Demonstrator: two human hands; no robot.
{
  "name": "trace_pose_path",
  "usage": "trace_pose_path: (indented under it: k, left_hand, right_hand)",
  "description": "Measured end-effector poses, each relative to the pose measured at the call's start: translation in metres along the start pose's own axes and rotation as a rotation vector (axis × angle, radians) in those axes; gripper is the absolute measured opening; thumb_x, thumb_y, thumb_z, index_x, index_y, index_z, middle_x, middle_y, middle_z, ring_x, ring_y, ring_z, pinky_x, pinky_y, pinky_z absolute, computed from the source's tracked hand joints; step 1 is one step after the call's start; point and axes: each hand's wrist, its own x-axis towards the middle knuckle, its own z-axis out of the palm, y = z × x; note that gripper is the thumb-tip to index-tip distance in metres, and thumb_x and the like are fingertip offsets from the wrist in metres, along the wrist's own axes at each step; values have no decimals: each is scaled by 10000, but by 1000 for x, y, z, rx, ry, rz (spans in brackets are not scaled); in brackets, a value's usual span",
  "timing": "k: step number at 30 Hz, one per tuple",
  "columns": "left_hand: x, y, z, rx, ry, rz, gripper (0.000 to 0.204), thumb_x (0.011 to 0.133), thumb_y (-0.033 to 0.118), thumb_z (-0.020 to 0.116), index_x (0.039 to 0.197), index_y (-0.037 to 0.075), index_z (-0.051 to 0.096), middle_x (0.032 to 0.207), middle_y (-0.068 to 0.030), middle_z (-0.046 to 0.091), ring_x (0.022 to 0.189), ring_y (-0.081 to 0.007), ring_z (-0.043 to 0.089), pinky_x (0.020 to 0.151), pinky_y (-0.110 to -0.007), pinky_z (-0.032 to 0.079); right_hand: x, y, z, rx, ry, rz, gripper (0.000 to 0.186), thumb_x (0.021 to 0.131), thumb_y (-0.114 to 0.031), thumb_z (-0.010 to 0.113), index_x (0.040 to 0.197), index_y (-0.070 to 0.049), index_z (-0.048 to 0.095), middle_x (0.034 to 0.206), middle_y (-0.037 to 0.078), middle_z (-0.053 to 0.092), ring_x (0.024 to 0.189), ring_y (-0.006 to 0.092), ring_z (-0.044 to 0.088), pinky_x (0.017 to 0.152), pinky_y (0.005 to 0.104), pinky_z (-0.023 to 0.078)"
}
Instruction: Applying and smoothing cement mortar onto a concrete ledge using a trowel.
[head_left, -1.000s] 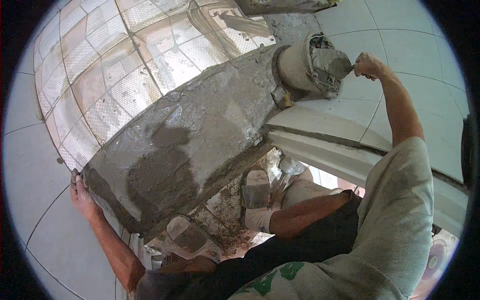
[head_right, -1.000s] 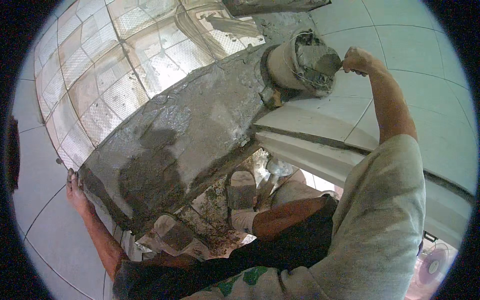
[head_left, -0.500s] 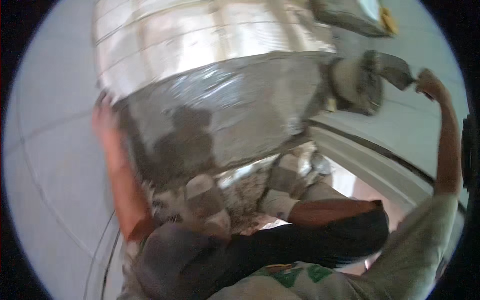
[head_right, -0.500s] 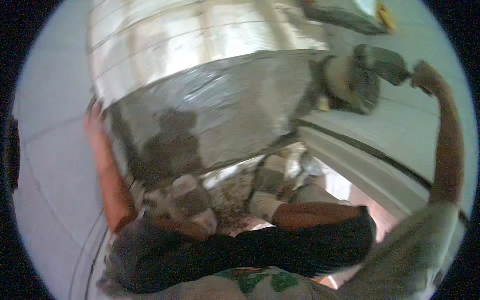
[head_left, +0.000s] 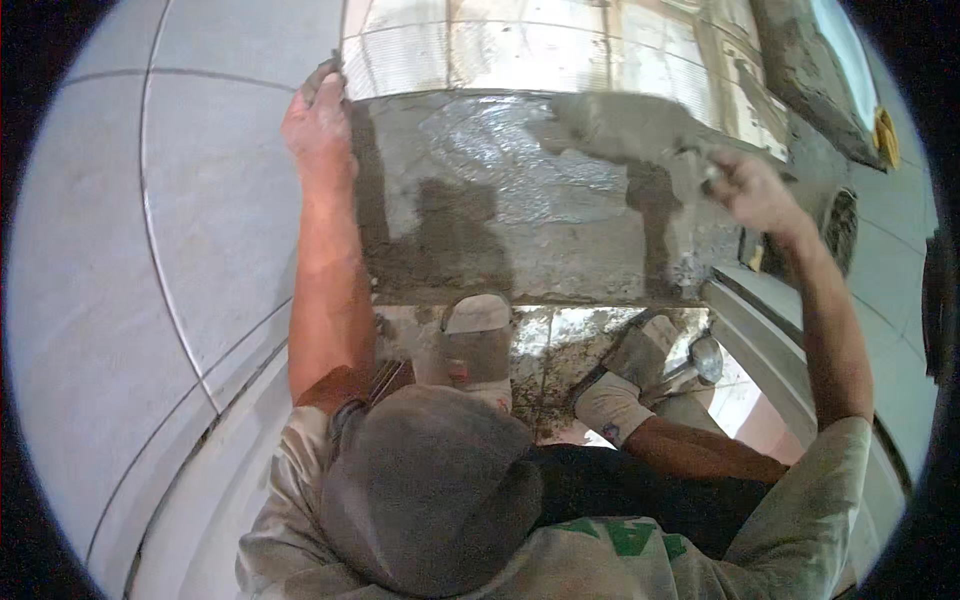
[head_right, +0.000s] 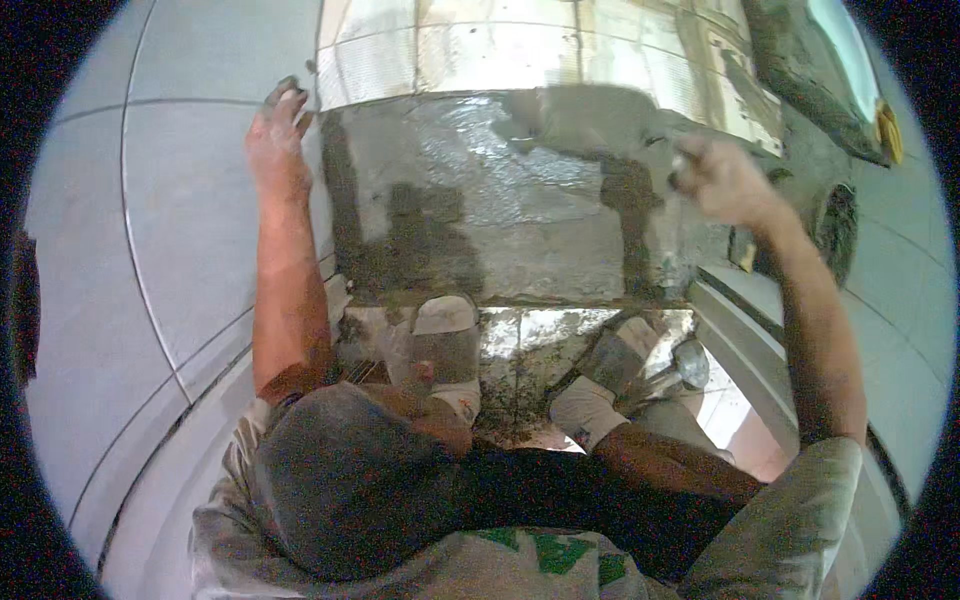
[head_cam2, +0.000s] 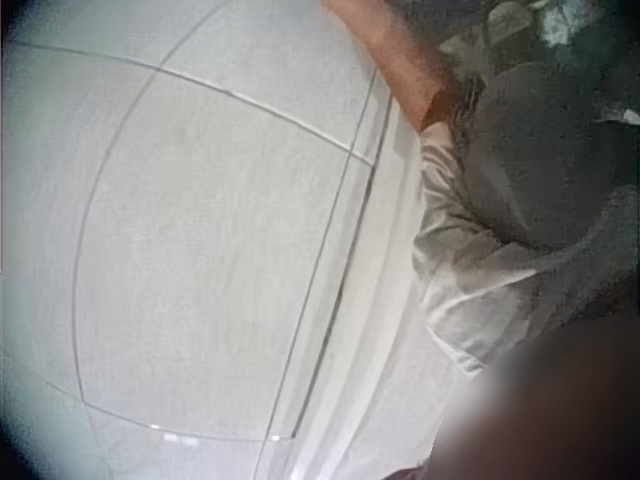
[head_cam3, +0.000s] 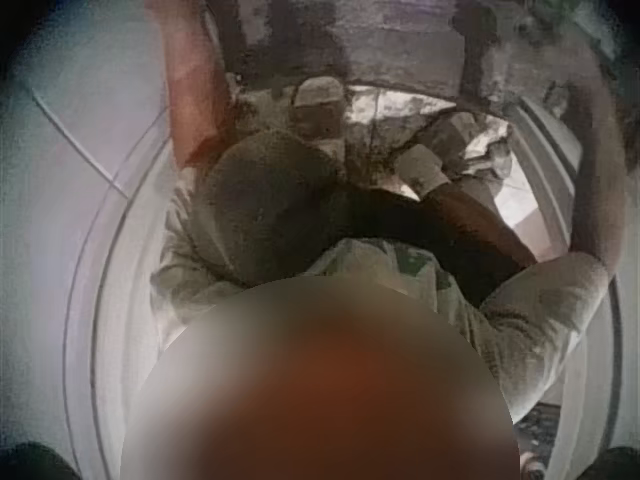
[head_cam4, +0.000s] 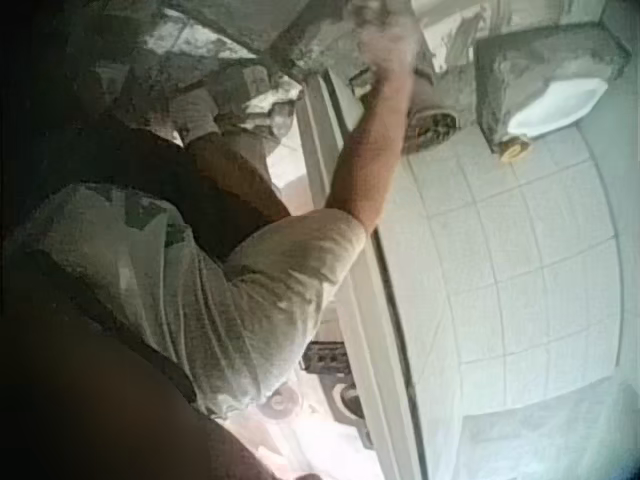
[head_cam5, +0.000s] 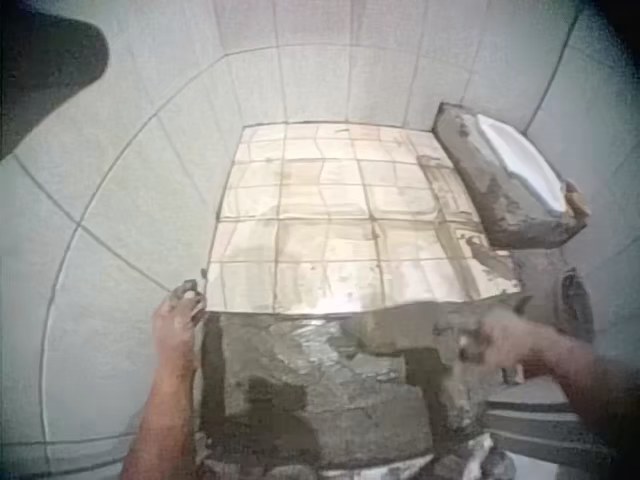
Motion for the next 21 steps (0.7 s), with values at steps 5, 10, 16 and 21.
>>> trace_pose_path:
  k: [5,10,16,21]
  left_hand:
    - [-5,3,-12,-11,136,-63,233,853,70,592,1054,-46,610,929,-89,626,831,-158,582,747,-258,463]
    - [-9,11,-10,68,96,-47,300,881,95,556,1138,-60,567,1123,-157,598,1049,-278,589,872,-377,486]
    - [-9,10,-11,116,93,-24,288,878,88,561,1133,-43,572,1104,-155,606,1030,-271,600,852,-374,491]
    - [-10,13,-14,79,84,8,291,867,86,570,1131,-37,574,1096,-153,607,1028,-270,599,857,-385,489]
  right_hand:
    - [30,-72,103,-138,-45,-45,426,777,-163,601,1192,-72,569,1040,221,628,959,358,613,843,417,489]
    - [37,-105,167,31,167,-109,296,805,-225,571,1033,-35,561,964,198,623,830,401,611,745,477,500]
    - [44,-133,190,-25,181,-100,273,811,-207,572,1018,-39,512,959,184,596,833,402,610,710,501,496]
    - [44,-155,197,38,160,-139,242,834,-191,544,1016,-35,505,944,192,599,836,386,639,708,483,520]
